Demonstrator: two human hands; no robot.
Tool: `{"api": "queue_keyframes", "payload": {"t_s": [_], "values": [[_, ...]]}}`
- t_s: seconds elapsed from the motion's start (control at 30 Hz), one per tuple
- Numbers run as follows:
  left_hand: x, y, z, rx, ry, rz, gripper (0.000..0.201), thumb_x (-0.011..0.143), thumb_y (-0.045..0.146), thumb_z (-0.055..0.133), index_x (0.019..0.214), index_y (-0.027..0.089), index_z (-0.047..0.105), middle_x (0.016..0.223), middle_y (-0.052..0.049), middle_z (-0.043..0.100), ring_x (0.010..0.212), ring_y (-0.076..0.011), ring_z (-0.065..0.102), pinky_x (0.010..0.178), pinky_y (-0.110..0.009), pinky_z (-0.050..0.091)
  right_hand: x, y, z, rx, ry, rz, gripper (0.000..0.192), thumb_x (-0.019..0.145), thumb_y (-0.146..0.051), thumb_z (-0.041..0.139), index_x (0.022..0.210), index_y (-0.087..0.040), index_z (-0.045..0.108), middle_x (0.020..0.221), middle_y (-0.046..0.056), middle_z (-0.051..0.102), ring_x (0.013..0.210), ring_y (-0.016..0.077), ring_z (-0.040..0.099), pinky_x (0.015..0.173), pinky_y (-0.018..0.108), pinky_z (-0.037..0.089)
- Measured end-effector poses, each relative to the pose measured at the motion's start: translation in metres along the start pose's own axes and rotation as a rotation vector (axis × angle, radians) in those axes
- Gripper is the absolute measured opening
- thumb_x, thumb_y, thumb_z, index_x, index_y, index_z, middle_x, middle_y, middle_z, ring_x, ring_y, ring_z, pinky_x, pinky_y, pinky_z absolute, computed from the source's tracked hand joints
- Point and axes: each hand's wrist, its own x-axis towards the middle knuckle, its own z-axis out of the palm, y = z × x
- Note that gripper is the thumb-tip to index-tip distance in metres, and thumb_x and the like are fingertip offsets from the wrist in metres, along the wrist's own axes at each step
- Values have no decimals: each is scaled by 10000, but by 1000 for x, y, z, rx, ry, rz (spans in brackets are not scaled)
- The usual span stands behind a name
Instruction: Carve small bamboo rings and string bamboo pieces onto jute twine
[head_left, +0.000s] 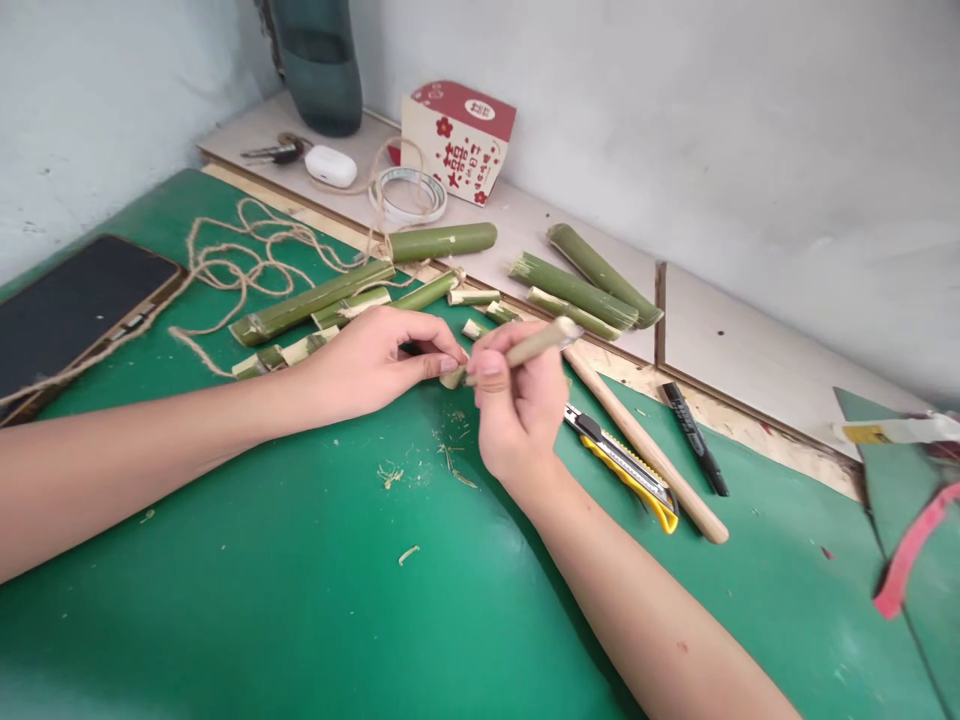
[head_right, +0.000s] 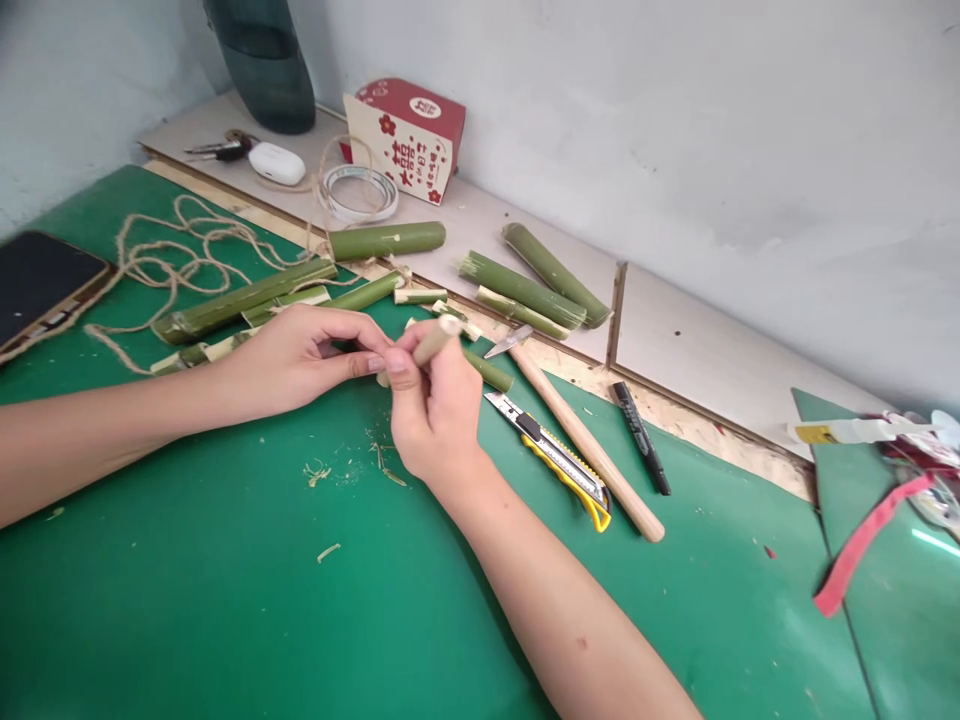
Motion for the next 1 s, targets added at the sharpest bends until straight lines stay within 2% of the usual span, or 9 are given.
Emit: {"api": "queue_keyframes", "payload": {"t_s": [0.07, 0.17, 0.3, 0.4, 0.53, 0.63, 0.77, 0.87, 1.0], "values": [[0, 0, 0, 1, 4, -6, 164, 944, 341, 698, 945, 219, 807, 958, -20, 807, 903, -197, 744, 778, -277, 580, 0, 0, 0, -8, 36, -24, 168, 1075, -381, 520, 971, -251, 500, 811, -31, 561, 591, 98, 483, 546, 269, 431], [0, -1, 0, 6, 8, 1, 166, 944, 343, 699, 918, 217, 804, 935, -15, 804, 886, -193, 739, 776, -278, 572, 1, -1, 0, -56, -12, -11, 175, 1070, -390, 535, 967, -250, 511, 787, -33, 553, 622, 110, 505, 567, 273, 442], [1, 0, 0, -2, 15, -3, 158, 938, 336, 704, 921, 217, 806, 947, -19, 807, 889, -191, 738, 772, -273, 571, 1, -1, -1, -16, 48, -7, 172, 1073, -385, 527, 974, -246, 503, 808, -29, 557, 609, 99, 499, 560, 271, 440], [1, 1, 0, 2, 14, -7, 162, 937, 338, 706, 913, 211, 806, 912, -19, 801, 854, -184, 732, 745, -266, 568, -1, 0, -1, -37, -9, 6, 151, 1064, -366, 552, 976, -245, 532, 785, -37, 549, 588, 95, 478, 545, 270, 424], [1, 1, 0, 6, 13, -6, 162, 939, 342, 707, 930, 213, 805, 936, -22, 805, 878, -189, 738, 757, -271, 572, 0, 1, -2, 3, 68, -21, 146, 1067, -356, 547, 968, -249, 529, 813, -29, 565, 597, 96, 497, 545, 272, 426], [1, 0, 0, 13, 13, 1, 159, 945, 332, 701, 913, 211, 799, 921, -18, 801, 876, -187, 737, 760, -271, 570, 1, 1, -2, -7, 25, -11, 135, 1062, -337, 561, 967, -243, 540, 792, -31, 560, 593, 92, 498, 542, 268, 424], [0, -1, 0, 6, 12, 10, 142, 949, 314, 698, 935, 216, 800, 962, -18, 807, 910, -189, 743, 770, -270, 566, 2, 0, -1, 54, 118, -54, 160, 1065, -357, 554, 960, -243, 513, 818, -25, 574, 595, 90, 522, 560, 275, 463], [0, -1, 0, 15, 11, 11, 136, 942, 316, 707, 921, 218, 800, 951, -12, 804, 891, -185, 740, 755, -268, 562, 1, 0, 0, 57, 64, -13, 146, 1061, -341, 566, 969, -238, 522, 800, -34, 566, 551, 74, 484, 529, 262, 436], [0, -2, 0, -6, 15, -8, 151, 943, 336, 708, 939, 219, 804, 958, -19, 804, 901, -192, 745, 763, -276, 570, 1, 0, 0, 53, 103, -46, 158, 1057, -345, 569, 957, -234, 518, 822, -22, 585, 616, 92, 550, 567, 267, 476]]}}
